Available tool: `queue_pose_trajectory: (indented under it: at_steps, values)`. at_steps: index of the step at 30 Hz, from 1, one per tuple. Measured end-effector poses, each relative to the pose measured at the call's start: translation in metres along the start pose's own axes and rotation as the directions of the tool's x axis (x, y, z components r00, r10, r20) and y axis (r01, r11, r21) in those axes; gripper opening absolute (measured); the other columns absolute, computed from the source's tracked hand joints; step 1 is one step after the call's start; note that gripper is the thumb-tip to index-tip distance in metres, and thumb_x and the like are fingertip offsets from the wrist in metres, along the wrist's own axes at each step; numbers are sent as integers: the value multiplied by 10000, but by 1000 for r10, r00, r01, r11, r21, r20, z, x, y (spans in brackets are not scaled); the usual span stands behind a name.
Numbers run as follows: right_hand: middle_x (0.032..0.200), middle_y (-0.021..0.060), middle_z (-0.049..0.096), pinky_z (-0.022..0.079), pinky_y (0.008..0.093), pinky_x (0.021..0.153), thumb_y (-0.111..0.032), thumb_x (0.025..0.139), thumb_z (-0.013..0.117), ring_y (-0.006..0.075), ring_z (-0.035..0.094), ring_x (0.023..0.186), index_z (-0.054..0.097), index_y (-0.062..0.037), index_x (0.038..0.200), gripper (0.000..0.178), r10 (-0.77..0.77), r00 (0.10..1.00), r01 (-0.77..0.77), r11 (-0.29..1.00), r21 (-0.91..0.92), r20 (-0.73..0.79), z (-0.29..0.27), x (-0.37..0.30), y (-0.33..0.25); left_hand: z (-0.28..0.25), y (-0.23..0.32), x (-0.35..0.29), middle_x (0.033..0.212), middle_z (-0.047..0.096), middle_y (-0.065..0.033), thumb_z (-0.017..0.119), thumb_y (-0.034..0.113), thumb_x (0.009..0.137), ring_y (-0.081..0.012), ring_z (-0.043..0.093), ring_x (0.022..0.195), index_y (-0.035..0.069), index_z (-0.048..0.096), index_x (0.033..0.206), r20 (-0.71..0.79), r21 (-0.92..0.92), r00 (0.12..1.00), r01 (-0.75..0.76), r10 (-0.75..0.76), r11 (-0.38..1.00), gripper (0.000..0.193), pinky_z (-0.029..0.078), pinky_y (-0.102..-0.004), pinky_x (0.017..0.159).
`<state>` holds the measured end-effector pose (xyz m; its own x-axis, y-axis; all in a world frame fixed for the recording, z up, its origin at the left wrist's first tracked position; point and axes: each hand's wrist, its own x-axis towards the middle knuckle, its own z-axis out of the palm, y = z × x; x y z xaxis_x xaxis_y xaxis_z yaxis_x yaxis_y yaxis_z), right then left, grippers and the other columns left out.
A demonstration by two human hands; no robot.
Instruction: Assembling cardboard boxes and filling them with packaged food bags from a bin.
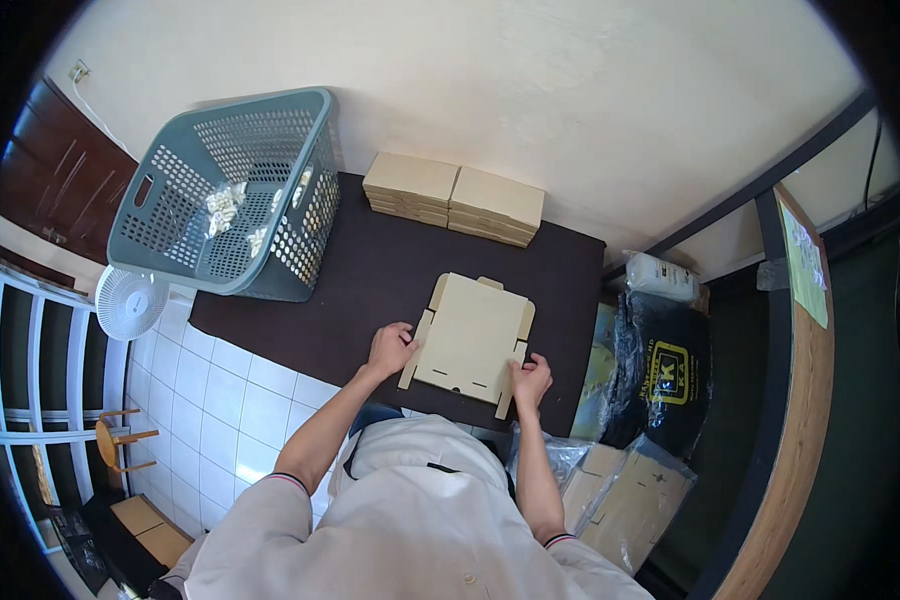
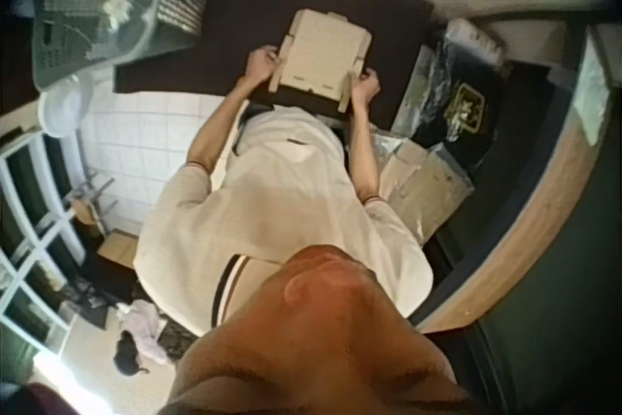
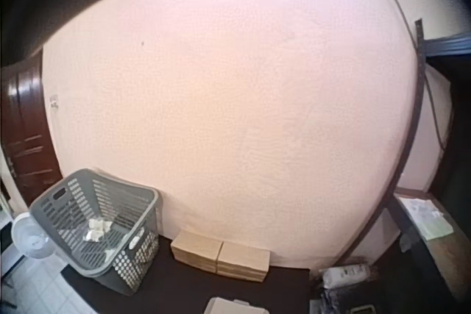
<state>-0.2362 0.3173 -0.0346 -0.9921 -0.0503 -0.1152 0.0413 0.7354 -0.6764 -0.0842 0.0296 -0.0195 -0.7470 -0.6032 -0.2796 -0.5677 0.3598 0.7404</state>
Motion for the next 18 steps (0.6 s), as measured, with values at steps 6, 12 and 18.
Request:
queue_pose_trajectory:
  at_steps: [6, 12, 18]
  values:
    - [797, 97, 736, 590, 398, 781, -125, 740, 887, 253, 736, 768, 743, -1, 1138, 440, -96, 995, 96, 992, 82, -6, 6, 13, 8, 6, 25, 34, 850, 775, -143, 857, 136, 818, -257, 762, 785, -17, 761, 1151, 56, -52, 993, -97, 100, 994, 379, 604, -389, 790]
    - [799, 119, 773, 601, 375, 765, -90, 738, 868, 220, 766, 780, 769, -22, 997, 286, -12, 960, -6, 998, 65, 279, -16, 42, -9, -2, -18, 71, 755, 746, -145, 875, 94, 778, -238, 742, 643, -21, 782, 976, 232, -184, 966, -70, 113, 980, 247, 599, -367, 640]
    - [687, 105, 739, 517, 309, 507, 41, 792, 837, 150, 685, 538, 671, -18, 984, 261, -20, 803, -57, 992, 110, 596, -23, 65, -7, -20, -3, 76, 772, 750, -157, 916, 96, 699, -283, 759, 724, 5, 758, 871, 431, 72, 877, -266, 211, 961, 251, 594, -400, 693]
